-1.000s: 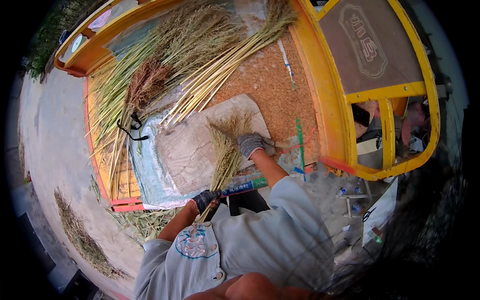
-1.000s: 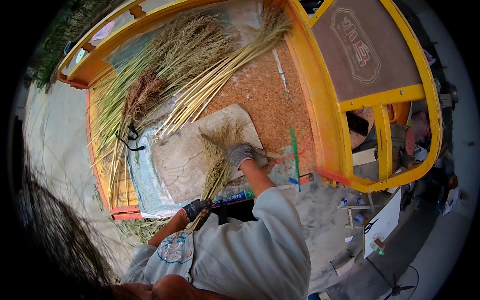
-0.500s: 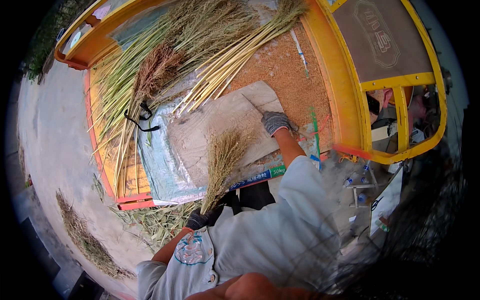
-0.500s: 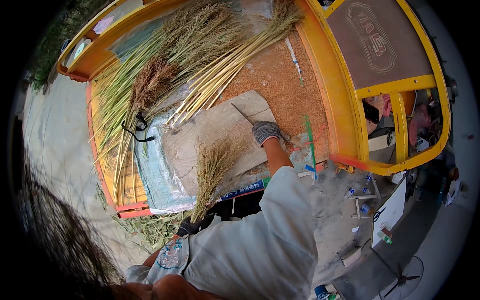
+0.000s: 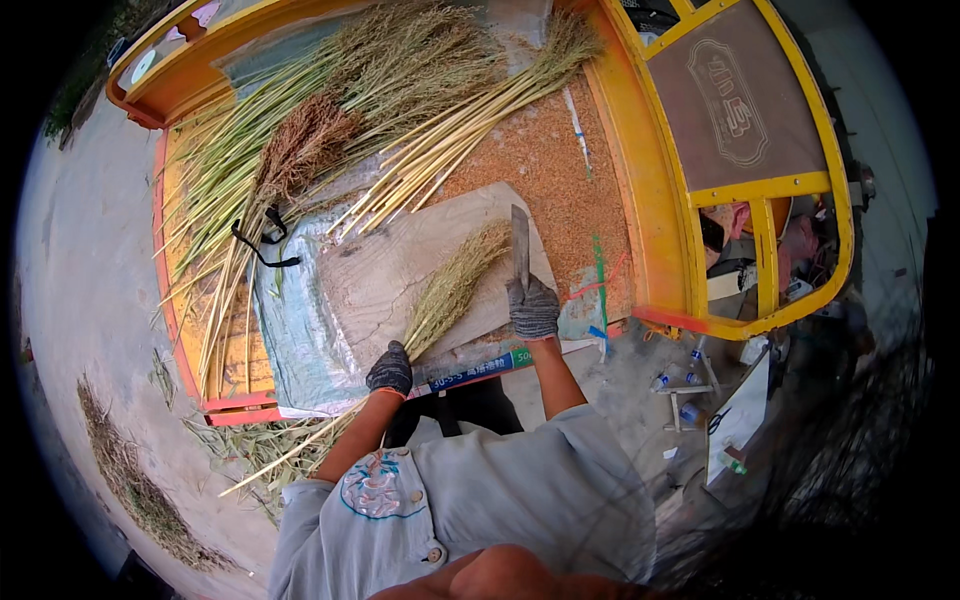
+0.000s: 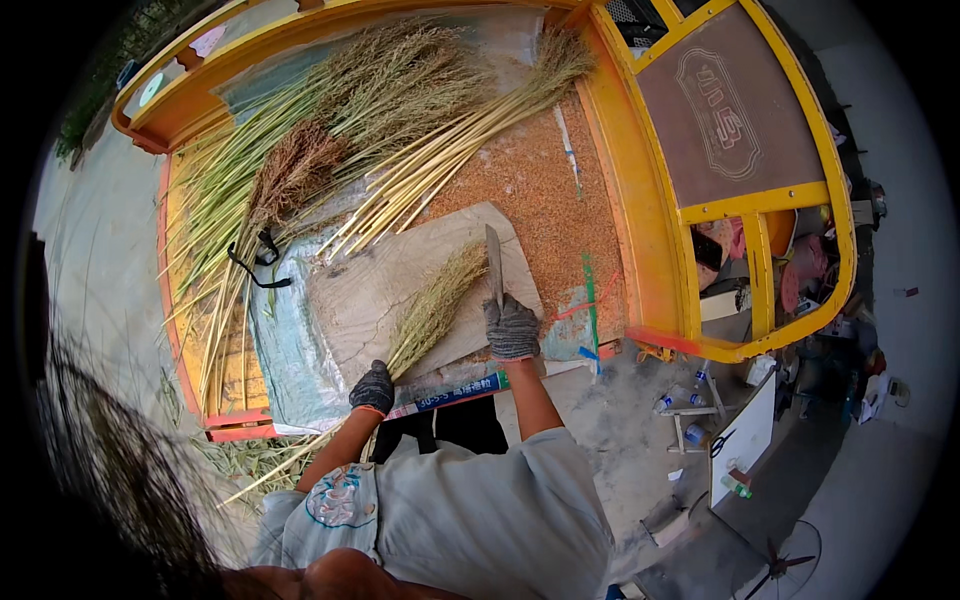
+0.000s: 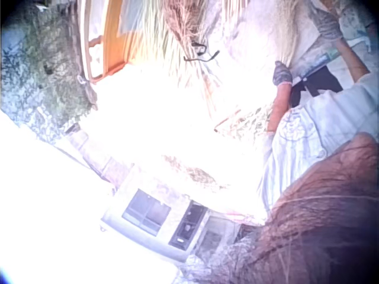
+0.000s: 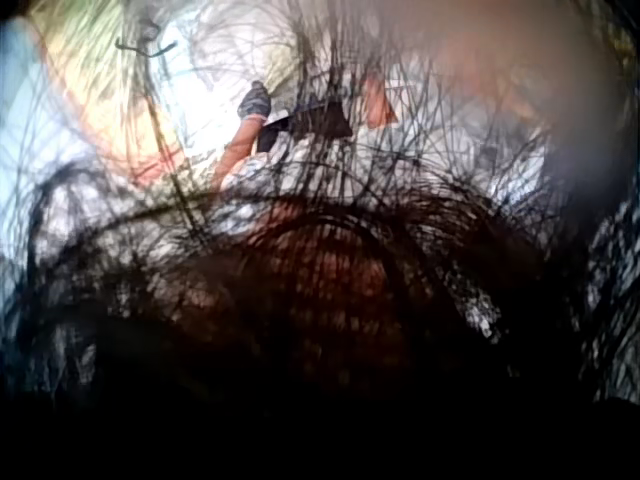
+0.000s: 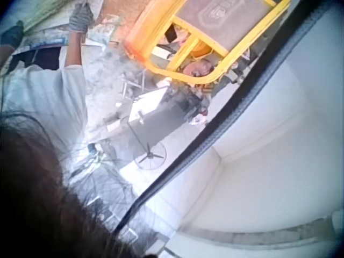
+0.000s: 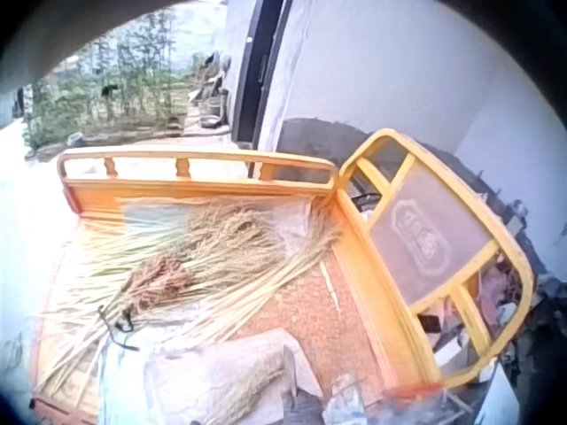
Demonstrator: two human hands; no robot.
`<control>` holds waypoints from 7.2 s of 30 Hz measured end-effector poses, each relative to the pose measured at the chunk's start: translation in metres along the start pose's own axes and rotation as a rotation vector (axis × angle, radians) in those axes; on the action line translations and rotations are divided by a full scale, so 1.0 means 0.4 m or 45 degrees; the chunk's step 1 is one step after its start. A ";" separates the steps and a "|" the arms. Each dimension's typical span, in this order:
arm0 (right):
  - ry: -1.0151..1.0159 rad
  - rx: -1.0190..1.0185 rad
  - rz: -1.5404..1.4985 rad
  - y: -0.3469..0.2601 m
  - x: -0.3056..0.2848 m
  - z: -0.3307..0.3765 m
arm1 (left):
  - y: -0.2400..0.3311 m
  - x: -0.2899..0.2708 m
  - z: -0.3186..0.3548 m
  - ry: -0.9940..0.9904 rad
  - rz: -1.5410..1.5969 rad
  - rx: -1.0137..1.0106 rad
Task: The person repeatedly strikes bundles of harvested grain stalks against a wooden board placed on the bed of a yellow utility vehicle. This action separates the grain kernels from the stalks, causing them to fall onto the vehicle bed. The person handles the stalks by hand, adjusting their grip and position between strikes.
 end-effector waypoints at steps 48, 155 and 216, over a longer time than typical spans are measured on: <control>-0.681 0.563 -0.292 0.186 0.042 0.199 | 0.126 -0.076 0.044 -1.217 1.891 0.428; -0.726 -0.522 0.135 -0.052 -0.016 0.177 | 0.038 0.141 -0.101 -0.272 0.287 0.072; -0.390 -0.226 0.378 0.132 0.037 -0.290 | -0.041 0.107 -0.122 -0.321 0.430 0.041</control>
Point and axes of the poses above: each hand's wrist, its own z-axis away from the middle knuckle, its own x-axis out of the palm, y = z × x, the point moved 3 cm from there along -z, towards the middle knuckle, and after that the axes turned 8 degrees about -y, right-handed, at the moved point
